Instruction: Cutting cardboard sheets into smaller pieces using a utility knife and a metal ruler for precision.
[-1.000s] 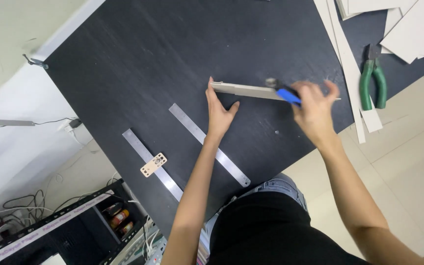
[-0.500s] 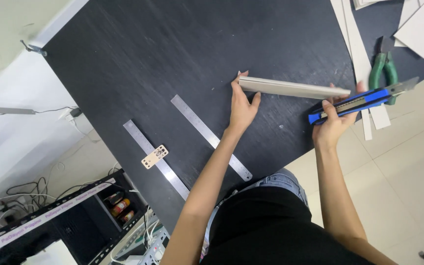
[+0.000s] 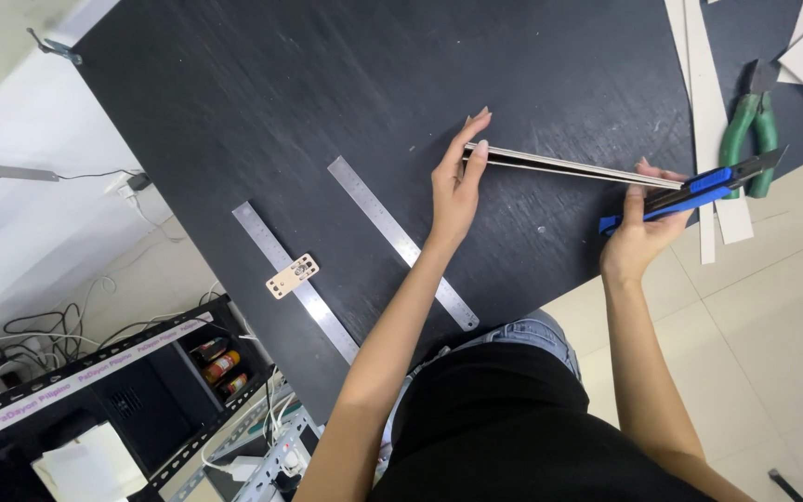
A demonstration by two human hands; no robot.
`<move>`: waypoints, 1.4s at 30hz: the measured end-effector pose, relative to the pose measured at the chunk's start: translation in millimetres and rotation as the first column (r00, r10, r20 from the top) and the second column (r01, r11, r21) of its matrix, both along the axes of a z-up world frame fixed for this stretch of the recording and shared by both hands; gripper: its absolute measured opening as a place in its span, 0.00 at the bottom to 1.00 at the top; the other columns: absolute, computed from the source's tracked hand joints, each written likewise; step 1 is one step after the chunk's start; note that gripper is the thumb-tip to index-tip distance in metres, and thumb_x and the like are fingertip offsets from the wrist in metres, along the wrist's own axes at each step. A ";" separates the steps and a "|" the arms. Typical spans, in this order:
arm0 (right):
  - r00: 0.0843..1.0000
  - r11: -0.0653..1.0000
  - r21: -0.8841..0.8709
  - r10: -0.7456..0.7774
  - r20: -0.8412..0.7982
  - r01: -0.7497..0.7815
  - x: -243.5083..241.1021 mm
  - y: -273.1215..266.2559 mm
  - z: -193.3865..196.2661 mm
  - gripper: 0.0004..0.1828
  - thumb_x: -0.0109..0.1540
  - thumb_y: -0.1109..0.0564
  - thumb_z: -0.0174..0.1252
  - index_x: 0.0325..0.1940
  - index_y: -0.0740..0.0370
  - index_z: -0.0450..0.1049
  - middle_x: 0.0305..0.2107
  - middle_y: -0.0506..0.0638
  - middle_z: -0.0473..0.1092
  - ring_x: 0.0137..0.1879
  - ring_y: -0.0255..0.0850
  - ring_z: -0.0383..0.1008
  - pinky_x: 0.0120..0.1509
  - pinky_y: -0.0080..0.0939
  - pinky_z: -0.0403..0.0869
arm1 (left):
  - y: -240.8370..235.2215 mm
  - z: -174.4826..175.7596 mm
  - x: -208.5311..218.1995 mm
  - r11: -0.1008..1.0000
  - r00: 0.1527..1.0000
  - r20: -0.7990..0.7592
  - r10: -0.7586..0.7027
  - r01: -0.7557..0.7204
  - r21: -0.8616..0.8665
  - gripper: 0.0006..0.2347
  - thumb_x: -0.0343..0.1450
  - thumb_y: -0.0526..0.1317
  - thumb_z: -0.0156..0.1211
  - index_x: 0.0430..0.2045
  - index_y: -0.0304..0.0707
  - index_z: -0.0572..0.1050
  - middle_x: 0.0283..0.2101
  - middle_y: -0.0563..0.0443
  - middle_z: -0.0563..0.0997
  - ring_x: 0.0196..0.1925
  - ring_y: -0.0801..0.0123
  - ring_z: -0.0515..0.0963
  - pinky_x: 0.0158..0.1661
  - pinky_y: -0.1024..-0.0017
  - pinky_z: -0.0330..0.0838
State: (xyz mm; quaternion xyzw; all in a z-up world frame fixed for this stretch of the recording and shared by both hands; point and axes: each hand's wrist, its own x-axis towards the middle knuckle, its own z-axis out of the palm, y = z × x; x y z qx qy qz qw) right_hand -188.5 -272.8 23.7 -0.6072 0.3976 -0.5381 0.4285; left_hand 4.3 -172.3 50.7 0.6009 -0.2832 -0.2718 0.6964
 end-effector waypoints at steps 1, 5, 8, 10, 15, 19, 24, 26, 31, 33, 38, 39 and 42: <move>1.000 1.000 0.001 0.006 0.009 -0.006 -0.7 0.1 -1.5 0.13 0.67 0.64 0.54 0.53 0.62 0.59 0.46 0.58 0.68 0.59 0.53 0.74 0.71 0.52 0.65 | 1.2 0.0 0.3 1.000 1.000 0.023 -0.012 0.012 -0.002 0.15 0.80 0.43 0.47 0.61 0.41 0.68 0.67 0.45 0.70 0.77 0.57 0.59 0.76 0.63 0.52; 1.000 1.000 0.000 0.017 0.020 -0.017 -1.5 0.2 -2.8 0.14 0.68 0.65 0.54 0.54 0.61 0.59 0.45 0.58 0.69 0.60 0.55 0.73 0.73 0.55 0.64 | 1.4 -1.3 -0.3 1.000 1.000 0.018 -0.012 0.012 -0.014 0.16 0.80 0.42 0.48 0.63 0.40 0.66 0.69 0.44 0.67 0.78 0.59 0.58 0.77 0.64 0.51; 1.000 1.000 -0.001 0.026 0.017 -0.026 -2.6 -0.7 -4.6 0.13 0.68 0.66 0.53 0.54 0.62 0.59 0.46 0.59 0.70 0.59 0.54 0.73 0.73 0.54 0.65 | 2.2 -2.0 0.2 1.000 1.000 0.028 -0.009 0.008 0.023 0.18 0.80 0.43 0.48 0.65 0.41 0.65 0.70 0.46 0.66 0.78 0.61 0.57 0.75 0.69 0.52; 0.999 0.999 0.015 0.048 0.019 -0.048 -5.0 -2.5 -6.8 0.14 0.67 0.68 0.52 0.54 0.62 0.59 0.47 0.60 0.69 0.60 0.54 0.73 0.74 0.54 0.65 | 2.0 0.5 -0.1 0.995 1.000 0.012 0.005 -0.006 0.101 0.19 0.79 0.44 0.49 0.66 0.45 0.65 0.71 0.51 0.66 0.25 0.86 0.58 0.34 0.86 0.61; 0.988 0.993 0.039 0.117 -0.099 -0.114 -29.4 -30.3 -45.6 0.19 0.67 0.70 0.57 0.59 0.69 0.60 0.52 0.66 0.68 0.61 0.51 0.70 0.66 0.50 0.69 | -10.8 -36.8 27.7 0.990 0.999 0.002 -0.041 0.041 0.136 0.18 0.78 0.43 0.50 0.65 0.43 0.67 0.67 0.47 0.69 0.68 0.66 0.65 0.67 0.67 0.58; 0.997 0.981 0.180 -0.068 -0.045 0.075 -0.5 -49.5 -59.6 0.24 0.60 0.74 0.63 0.58 0.65 0.68 0.47 0.58 0.72 0.54 0.46 0.73 0.61 0.52 0.72 | 11.2 -19.5 56.8 0.969 0.987 0.117 -0.112 0.082 0.233 0.24 0.78 0.38 0.54 0.70 0.40 0.57 0.64 0.23 0.66 0.67 0.31 0.63 0.66 0.42 0.60; 0.912 0.695 0.633 -0.407 -0.044 0.341 71.0 -92.5 -120.0 0.26 0.52 0.62 0.68 0.54 0.67 0.73 0.39 0.63 0.74 0.43 0.51 0.76 0.48 0.52 0.74 | 100.7 18.1 45.9 0.937 0.997 0.076 -0.019 -0.009 0.348 0.18 0.76 0.35 0.53 0.62 0.34 0.65 0.59 0.28 0.73 0.63 0.42 0.72 0.61 0.50 0.66; 0.881 0.619 0.704 -0.473 -0.019 0.348 91.6 -112.3 -136.6 0.31 0.52 0.59 0.69 0.58 0.71 0.71 0.43 0.69 0.73 0.48 0.58 0.77 0.51 0.56 0.74 | 150.7 16.8 40.1 0.913 0.993 0.112 0.039 -0.081 0.400 0.17 0.76 0.34 0.52 0.60 0.29 0.66 0.58 0.28 0.74 0.62 0.42 0.73 0.61 0.51 0.67; 0.942 0.984 -0.053 -0.178 -0.283 0.170 83.8 -88.9 -96.6 0.38 0.63 0.55 0.60 0.74 0.61 0.53 0.74 0.65 0.41 0.80 0.61 0.42 0.82 0.53 0.47 | 286.0 -58.3 50.9 0.614 0.630 0.772 -0.088 -0.576 0.540 0.23 0.70 0.48 0.62 0.59 0.40 0.73 0.64 0.28 0.66 0.68 0.39 0.62 0.64 0.48 0.53; 0.922 0.988 -0.152 -0.053 -0.384 -0.007 63.1 -7.6 -60.4 0.35 0.59 0.59 0.63 0.68 0.66 0.58 0.66 0.68 0.52 0.72 0.63 0.53 0.77 0.58 0.53 | 282.9 -14.8 25.3 0.357 0.802 0.597 -0.013 -0.554 0.752 0.31 0.67 0.56 0.58 0.65 0.46 0.62 0.69 0.33 0.51 0.72 0.40 0.52 0.65 0.46 0.51; 0.591 0.800 -0.116 0.327 -0.737 -0.588 27.8 158.0 -41.9 0.11 0.58 0.62 0.57 0.42 0.63 0.65 0.60 0.63 0.61 0.76 0.60 0.52 0.66 0.67 0.58 | 346.2 -112.2 8.0 0.448 0.614 0.752 -0.238 -0.618 0.646 0.44 0.67 0.62 0.58 0.61 0.07 0.61 0.62 0.08 0.64 0.64 0.20 0.60 0.66 0.41 0.44; 0.476 0.770 -0.080 0.306 -0.825 -0.633 24.6 179.5 -50.7 0.18 0.55 0.55 0.63 0.43 0.65 0.67 0.65 0.67 0.56 0.77 0.60 0.50 0.71 0.62 0.56 | 342.4 -121.7 -6.0 0.357 0.694 0.672 -0.259 -0.577 0.734 0.45 0.69 0.63 0.52 0.65 0.16 0.45 0.69 0.19 0.47 0.71 0.27 0.48 0.65 0.38 0.46; 0.361 0.753 -0.082 0.215 -0.907 -0.653 15.9 214.7 -66.2 0.18 0.57 0.55 0.57 0.49 0.65 0.70 0.68 0.66 0.57 0.76 0.56 0.53 0.74 0.54 0.57 | 335.2 -117.3 -35.1 0.422 0.775 0.611 -0.161 -0.506 0.752 0.39 0.74 0.54 0.45 0.70 0.23 0.36 0.74 0.26 0.37 0.76 0.34 0.38 0.67 0.40 0.43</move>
